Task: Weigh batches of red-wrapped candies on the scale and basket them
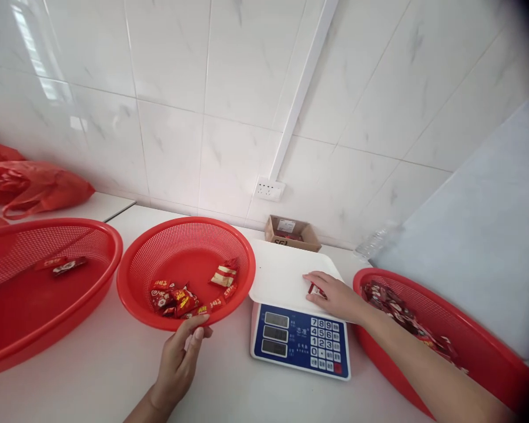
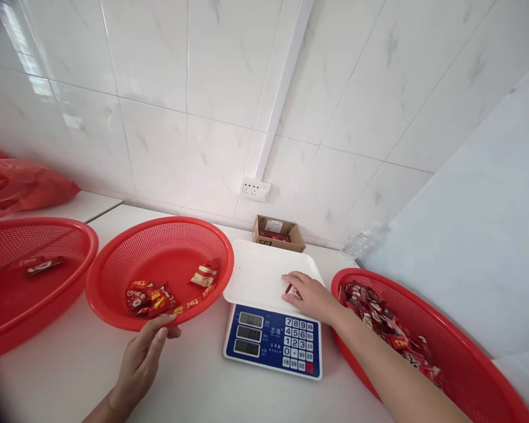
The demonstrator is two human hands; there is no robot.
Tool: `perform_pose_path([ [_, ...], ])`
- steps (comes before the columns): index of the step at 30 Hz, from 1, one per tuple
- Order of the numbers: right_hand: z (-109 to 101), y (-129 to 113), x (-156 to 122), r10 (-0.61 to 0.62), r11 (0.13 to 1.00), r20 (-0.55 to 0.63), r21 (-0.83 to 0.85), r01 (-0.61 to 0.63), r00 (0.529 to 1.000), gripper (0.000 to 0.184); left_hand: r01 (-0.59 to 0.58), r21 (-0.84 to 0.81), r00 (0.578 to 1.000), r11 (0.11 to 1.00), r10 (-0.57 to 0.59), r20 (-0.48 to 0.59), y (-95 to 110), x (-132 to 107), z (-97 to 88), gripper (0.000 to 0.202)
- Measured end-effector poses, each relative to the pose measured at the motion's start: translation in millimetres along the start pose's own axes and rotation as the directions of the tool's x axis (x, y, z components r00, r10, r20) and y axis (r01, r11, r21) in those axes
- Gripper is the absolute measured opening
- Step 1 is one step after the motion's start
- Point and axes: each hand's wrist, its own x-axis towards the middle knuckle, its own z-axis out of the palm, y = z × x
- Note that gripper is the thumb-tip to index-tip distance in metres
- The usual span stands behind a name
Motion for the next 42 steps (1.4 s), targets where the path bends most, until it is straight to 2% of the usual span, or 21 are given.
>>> perform_pose_path([
  [5,3,-4,13,-0.020,0.999,-0.095,-0.046,0.015,0.995,0.036,-0.001,0.003,1.000,1.000,0.001,0.008,0,0,0.4,0.027],
  [8,3,-6,29,0.007,0.999,-0.131,-0.046,-0.013,0.991,0.028,-0.016,-0.021,1.000,1.000,0.016,0.016,0,0,0.6,0.024],
  [10,-2,-16,42,0.032,0.999,-0.169,-0.023,-0.037,0.985,0.023,-0.016,-0.039,1.000,0.999,0.017,0.019,-1,-1,0.8,0.023],
  [13,-14,-50,65,-0.003,1.000,-0.275,0.029,0.012,0.962,0.022,-0.006,-0.062,1.000,0.998,0.008,0.025,-1,-1,0.9,0.022],
  [16,-23,-100,90,-0.145,0.984,-0.327,0.054,0.172,0.934,0.024,-0.001,-0.077,0.999,0.997,0.004,0.042,-1,-2,0.6,0.020],
  [19,-17,-150,115,-0.427,0.904,-0.162,-0.057,0.423,0.890,0.023,-0.004,-0.085,0.998,0.996,0.009,0.063,-2,-4,-0.3,0.019],
  [21,-6,-176,131,-0.516,0.847,0.000,-0.151,0.510,0.857,0.024,0.005,-0.082,0.997,0.997,0.002,0.078,-3,-5,-0.8,0.019],
  [24,13,-196,151,-0.448,0.842,0.235,-0.214,0.495,0.863,0.028,0.034,-0.087,0.994,0.996,-0.025,0.103,-5,-7,-0.9,0.020],
  [27,22,-200,163,-0.362,0.862,0.389,-0.208,0.463,0.847,0.034,0.056,-0.104,0.991,0.993,-0.043,0.127,-6,-8,-0.7,0.021],
  [30,21,-201,163,-0.316,0.874,0.474,-0.192,0.446,0.822,0.068,0.069,-0.116,0.988,0.991,-0.053,0.143,-6,-7,-0.9,0.020],
  [32,19,-203,160,-0.296,0.869,0.549,-0.186,0.459,0.782,0.092,0.076,-0.121,0.987,0.990,-0.057,0.150,-4,-6,-1.3,0.020],
  [33,19,-204,159,-0.287,0.860,0.585,-0.192,0.474,0.758,0.098,0.077,-0.121,0.987,0.990,-0.058,0.151,-4,-6,-1.5,0.020],
  [35,23,-205,157,-0.271,0.833,0.630,-0.225,0.505,0.728,0.100,0.079,-0.119,0.986,0.990,-0.061,0.153,-3,-5,-1.7,0.020],
  [37,31,-205,157,-0.259,0.814,0.639,-0.259,0.520,0.724,0.096,0.082,-0.115,0.986,0.990,-0.064,0.151,-2,-5,-1.6,0.020],
  [42,45,-200,167,-0.282,0.800,0.551,-0.316,0.510,0.785,0.076,0.084,-0.087,0.985,0.993,-0.069,0.158,-2,-7,-1.0,0.021],
])
